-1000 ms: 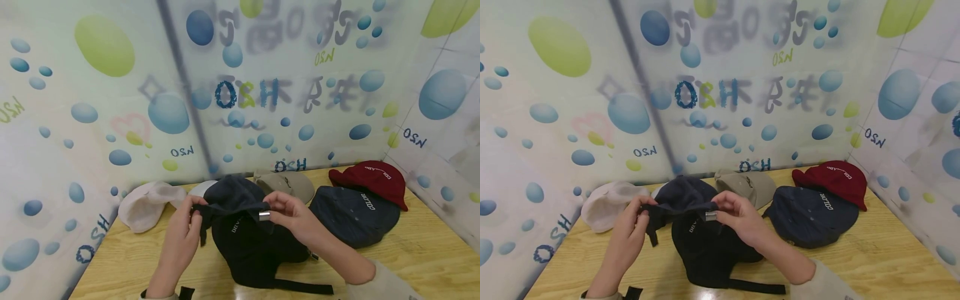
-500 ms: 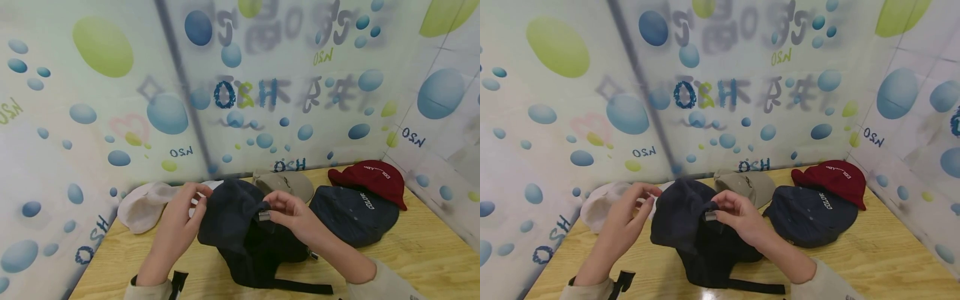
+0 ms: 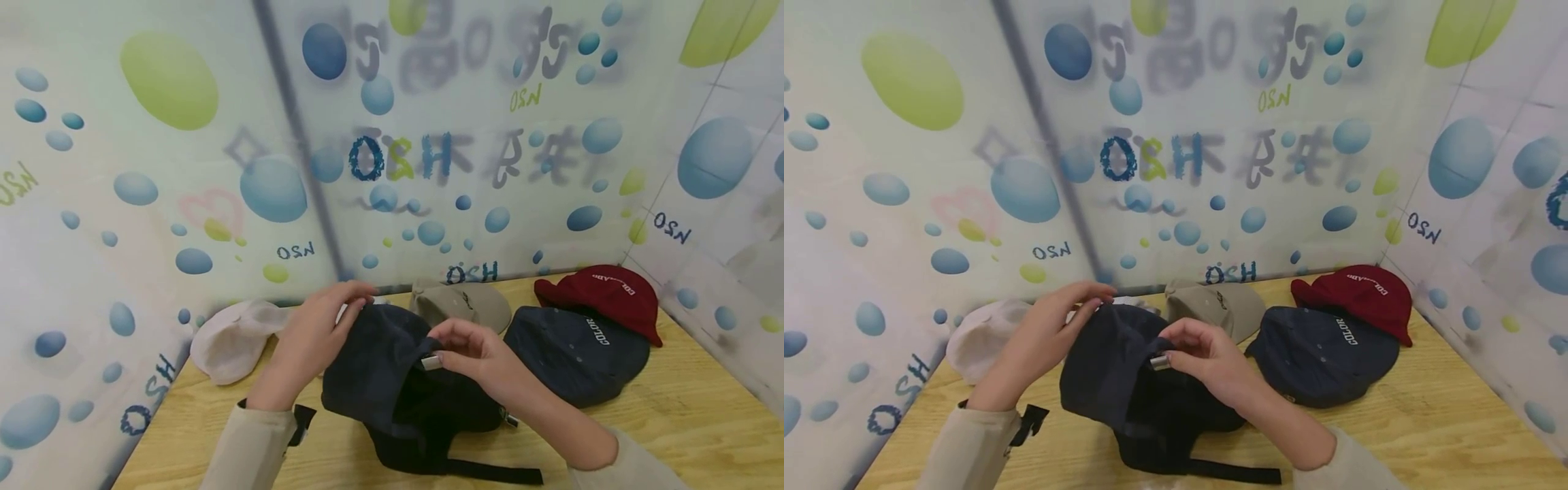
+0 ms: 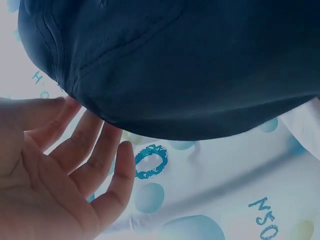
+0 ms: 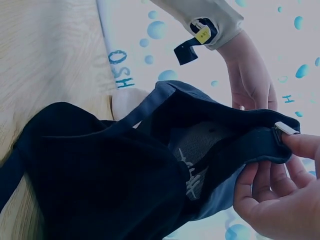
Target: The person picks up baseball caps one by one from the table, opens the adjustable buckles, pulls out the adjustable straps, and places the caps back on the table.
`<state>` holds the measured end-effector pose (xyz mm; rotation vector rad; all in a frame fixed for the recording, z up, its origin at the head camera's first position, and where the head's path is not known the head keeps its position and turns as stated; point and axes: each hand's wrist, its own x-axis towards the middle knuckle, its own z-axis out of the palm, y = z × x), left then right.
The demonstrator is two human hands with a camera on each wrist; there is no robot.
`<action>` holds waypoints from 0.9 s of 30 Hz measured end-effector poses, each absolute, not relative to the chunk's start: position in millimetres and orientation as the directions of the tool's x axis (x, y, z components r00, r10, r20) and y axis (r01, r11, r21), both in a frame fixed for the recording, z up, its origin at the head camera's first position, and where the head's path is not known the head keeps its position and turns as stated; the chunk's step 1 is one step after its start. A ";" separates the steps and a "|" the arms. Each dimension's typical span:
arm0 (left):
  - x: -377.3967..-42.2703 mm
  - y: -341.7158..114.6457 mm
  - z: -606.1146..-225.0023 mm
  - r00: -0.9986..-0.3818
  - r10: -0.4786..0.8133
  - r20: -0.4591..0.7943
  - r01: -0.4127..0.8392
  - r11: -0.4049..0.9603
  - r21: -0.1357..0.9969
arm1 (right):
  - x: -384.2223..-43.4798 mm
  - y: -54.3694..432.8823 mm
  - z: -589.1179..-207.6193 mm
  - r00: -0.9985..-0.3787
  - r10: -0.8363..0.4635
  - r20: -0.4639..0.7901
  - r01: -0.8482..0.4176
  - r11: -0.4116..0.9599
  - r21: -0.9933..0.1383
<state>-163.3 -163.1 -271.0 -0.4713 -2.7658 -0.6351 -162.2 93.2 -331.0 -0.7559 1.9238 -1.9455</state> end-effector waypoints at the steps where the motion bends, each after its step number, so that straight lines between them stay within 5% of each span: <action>1: -164.3 -162.9 -270.7 -0.911 0.259 0.321 0.373 0.848 0.376 | -161.8 93.7 -331.1 -0.818 -0.555 0.151 -0.149 -0.050 -0.988; 13: -165.1 -168.4 -267.8 -0.896 0.347 0.276 0.440 0.773 0.457 | -160.6 99.2 -330.2 -0.832 -0.533 0.155 -0.150 -0.052 -0.987; 27: -155.2 -163.5 -256.8 -0.851 0.226 0.473 0.446 0.787 0.427 | -157.7 106.7 -323.2 -0.860 -0.459 0.225 -0.235 -0.036 -0.971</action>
